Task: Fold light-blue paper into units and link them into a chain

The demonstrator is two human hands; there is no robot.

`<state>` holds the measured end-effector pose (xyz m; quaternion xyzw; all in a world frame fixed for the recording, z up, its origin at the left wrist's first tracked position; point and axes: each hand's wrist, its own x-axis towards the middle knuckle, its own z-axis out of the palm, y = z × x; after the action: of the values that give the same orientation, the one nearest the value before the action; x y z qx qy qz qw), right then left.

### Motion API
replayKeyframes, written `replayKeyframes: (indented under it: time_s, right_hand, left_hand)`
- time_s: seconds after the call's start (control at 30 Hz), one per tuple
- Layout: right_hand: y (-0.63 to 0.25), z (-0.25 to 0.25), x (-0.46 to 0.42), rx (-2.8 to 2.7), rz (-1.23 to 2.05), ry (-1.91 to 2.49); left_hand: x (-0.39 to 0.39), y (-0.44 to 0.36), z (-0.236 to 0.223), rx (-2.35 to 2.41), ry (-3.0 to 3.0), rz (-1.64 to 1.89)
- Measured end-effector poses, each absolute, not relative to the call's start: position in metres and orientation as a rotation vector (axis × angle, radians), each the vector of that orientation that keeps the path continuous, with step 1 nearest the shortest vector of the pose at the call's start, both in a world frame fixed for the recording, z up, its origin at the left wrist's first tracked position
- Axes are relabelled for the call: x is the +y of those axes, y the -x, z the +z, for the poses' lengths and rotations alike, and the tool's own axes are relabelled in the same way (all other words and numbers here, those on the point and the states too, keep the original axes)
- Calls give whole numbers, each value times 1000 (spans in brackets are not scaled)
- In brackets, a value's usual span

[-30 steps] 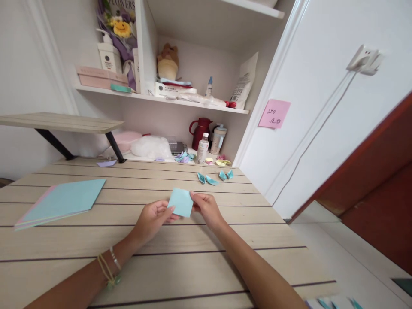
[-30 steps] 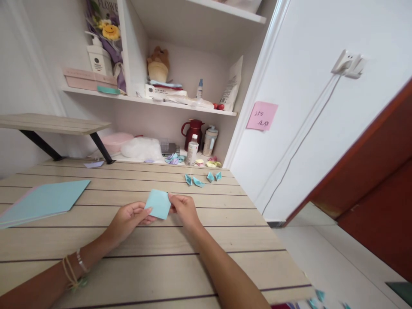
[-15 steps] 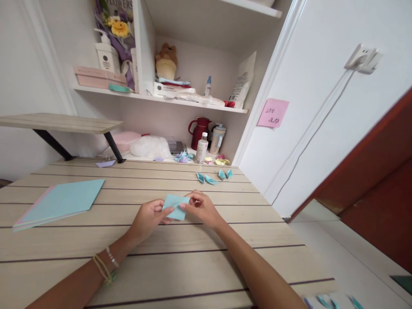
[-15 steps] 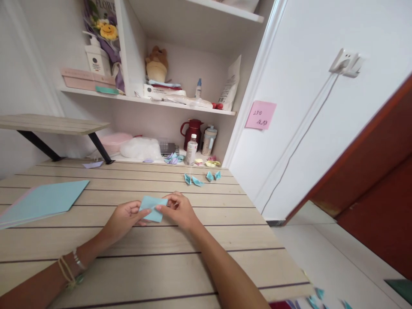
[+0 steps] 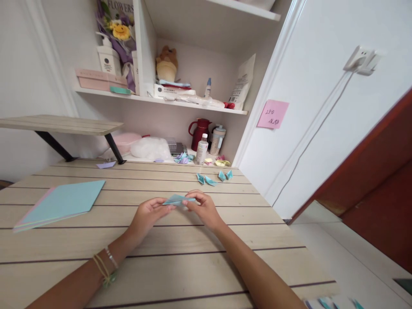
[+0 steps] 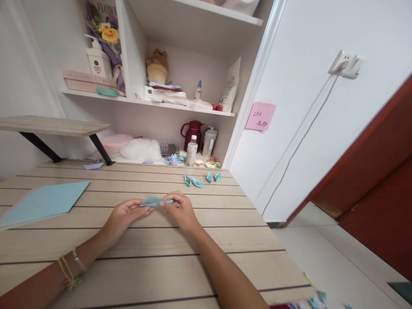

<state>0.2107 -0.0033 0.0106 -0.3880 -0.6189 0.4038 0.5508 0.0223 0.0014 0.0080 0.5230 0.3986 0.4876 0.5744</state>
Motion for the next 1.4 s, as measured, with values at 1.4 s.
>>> replayKeyframes:
  time_s: [1.4]
  right_hand:
    - [-206, 7, -7, -1329, 1041, 1115]
  left_hand:
    - [-9, -25, 7, 959, -1298, 956]
